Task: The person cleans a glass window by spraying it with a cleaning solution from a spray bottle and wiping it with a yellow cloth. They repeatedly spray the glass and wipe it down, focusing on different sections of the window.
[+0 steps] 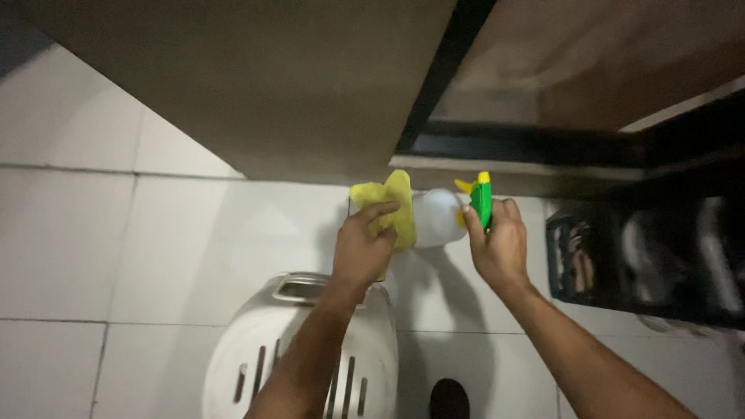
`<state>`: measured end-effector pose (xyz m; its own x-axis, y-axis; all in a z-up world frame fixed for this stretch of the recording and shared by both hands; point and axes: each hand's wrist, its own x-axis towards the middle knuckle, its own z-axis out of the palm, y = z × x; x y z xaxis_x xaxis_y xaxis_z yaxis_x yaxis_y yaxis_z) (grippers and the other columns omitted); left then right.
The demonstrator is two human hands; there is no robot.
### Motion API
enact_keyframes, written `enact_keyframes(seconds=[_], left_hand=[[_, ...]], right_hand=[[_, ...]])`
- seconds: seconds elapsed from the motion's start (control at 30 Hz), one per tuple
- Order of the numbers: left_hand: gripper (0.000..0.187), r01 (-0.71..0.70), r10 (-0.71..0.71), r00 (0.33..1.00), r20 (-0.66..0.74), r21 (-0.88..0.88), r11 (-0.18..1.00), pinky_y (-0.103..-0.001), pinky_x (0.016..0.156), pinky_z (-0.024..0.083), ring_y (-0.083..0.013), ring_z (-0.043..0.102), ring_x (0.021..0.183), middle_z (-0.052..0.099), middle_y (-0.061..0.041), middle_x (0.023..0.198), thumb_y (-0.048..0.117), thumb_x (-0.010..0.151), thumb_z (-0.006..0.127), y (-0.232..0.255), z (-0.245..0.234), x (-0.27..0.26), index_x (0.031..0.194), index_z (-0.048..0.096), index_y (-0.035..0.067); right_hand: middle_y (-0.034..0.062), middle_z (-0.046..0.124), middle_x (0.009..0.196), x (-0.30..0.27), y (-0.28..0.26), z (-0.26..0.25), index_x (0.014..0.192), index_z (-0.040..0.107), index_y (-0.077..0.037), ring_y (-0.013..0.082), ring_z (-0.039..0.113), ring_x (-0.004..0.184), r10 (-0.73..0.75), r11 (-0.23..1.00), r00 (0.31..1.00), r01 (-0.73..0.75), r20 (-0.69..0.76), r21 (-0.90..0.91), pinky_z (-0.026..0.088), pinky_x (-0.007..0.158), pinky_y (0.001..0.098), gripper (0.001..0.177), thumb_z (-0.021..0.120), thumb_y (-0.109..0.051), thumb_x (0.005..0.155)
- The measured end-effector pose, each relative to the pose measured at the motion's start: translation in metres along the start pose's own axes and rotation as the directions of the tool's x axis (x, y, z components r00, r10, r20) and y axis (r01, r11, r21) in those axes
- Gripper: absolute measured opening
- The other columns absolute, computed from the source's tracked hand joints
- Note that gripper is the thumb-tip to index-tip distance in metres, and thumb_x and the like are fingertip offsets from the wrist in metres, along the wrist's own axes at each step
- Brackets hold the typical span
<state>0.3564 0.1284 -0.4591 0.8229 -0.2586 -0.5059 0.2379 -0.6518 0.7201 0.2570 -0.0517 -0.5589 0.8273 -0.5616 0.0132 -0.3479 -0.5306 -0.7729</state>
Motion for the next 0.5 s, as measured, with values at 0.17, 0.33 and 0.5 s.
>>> enact_keyframes(seconds=[0.17,0.33,0.5], left_hand=[[0.048,-0.152,0.152,0.988,0.018,0.042,0.987,-0.034,0.095,0.058,-0.0259,0.074,0.111,0.072,-0.015,0.128,0.010,0.083,0.064,0.084,-0.025,-0.060,0.129,0.071,0.021],[0.050,-0.347,0.349,0.937,0.036,0.242,0.906,-0.040,0.100,0.053,-0.0330,0.070,0.110,0.073,-0.021,0.117,0.018,0.078,0.069,0.193,-0.053,-0.130,0.129,0.072,0.020],[0.057,-0.602,0.599,0.793,0.115,0.299,0.740,-0.042,0.104,0.048,-0.0339,0.061,0.117,0.072,-0.017,0.119,0.021,0.074,0.071,0.306,-0.085,-0.207,0.130,0.068,0.012]], right_hand=[[0.0192,0.057,0.088,-0.021,-0.083,-0.096,0.093,0.066,0.004,0.0362,0.059,0.078,-0.079,0.995,0.988,0.085,-0.131,0.042,0.047,0.071,0.0490,0.026,0.069,-0.021,0.100],[0.0153,0.062,0.089,-0.028,-0.177,-0.210,0.103,0.071,0.001,0.0303,0.064,0.078,-0.157,0.967,0.941,0.208,-0.299,0.146,0.051,0.071,0.0412,0.017,0.072,-0.014,0.096],[0.0140,0.066,0.089,-0.021,-0.272,-0.313,0.108,0.072,0.000,0.0257,0.067,0.074,-0.193,0.941,0.875,0.293,-0.444,0.168,0.052,0.067,0.0369,0.017,0.075,-0.009,0.094]])
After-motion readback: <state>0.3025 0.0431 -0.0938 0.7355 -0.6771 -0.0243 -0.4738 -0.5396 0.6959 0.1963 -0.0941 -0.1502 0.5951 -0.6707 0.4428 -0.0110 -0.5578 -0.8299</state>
